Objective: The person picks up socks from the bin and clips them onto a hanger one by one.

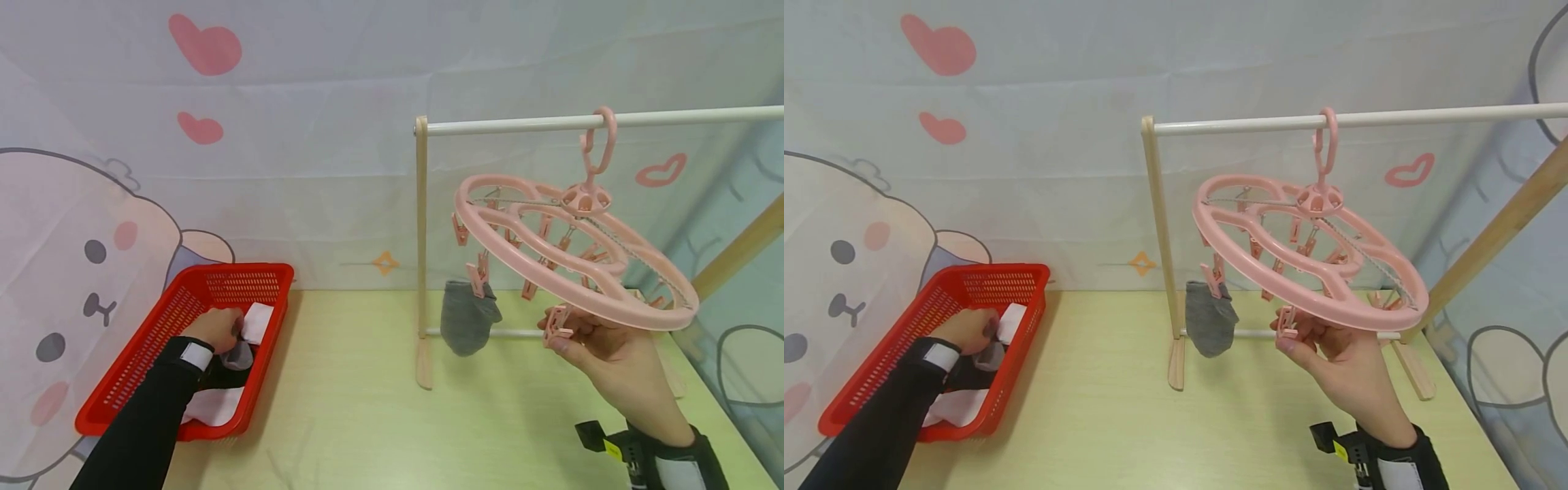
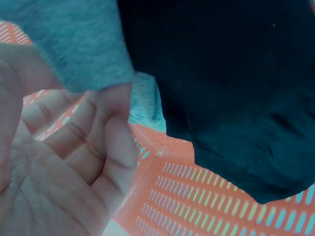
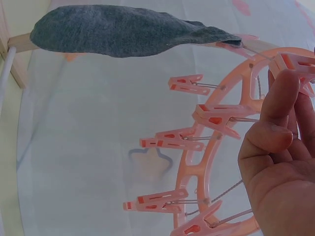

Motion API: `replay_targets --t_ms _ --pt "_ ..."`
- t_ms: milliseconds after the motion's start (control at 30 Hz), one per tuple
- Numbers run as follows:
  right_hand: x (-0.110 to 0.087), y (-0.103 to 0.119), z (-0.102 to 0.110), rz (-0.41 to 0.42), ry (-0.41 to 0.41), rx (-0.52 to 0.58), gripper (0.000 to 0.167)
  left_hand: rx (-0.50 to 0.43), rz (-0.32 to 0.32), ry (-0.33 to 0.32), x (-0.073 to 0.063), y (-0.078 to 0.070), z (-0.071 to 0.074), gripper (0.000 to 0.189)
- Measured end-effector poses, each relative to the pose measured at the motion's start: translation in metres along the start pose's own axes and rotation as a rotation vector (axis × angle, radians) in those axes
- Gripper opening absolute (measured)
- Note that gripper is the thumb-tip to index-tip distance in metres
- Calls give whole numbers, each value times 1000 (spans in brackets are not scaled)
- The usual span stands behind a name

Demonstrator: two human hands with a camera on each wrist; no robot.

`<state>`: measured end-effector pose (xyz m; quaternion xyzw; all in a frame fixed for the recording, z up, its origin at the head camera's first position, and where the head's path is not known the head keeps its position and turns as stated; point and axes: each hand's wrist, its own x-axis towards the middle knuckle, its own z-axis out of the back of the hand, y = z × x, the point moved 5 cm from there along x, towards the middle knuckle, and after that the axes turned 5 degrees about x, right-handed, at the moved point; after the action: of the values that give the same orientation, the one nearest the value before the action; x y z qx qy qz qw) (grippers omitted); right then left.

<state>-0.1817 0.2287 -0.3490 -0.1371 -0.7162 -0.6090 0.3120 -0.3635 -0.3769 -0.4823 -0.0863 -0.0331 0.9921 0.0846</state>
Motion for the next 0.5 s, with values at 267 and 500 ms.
replay_targets --t_ms 267,500 --pt "1 2 -1 -65 -10 -70 30 -111 -24 -218 -1 -3 23 36" --pt "2 2 1 5 1 20 34 -257 -27 -352 -3 -7 44 38"
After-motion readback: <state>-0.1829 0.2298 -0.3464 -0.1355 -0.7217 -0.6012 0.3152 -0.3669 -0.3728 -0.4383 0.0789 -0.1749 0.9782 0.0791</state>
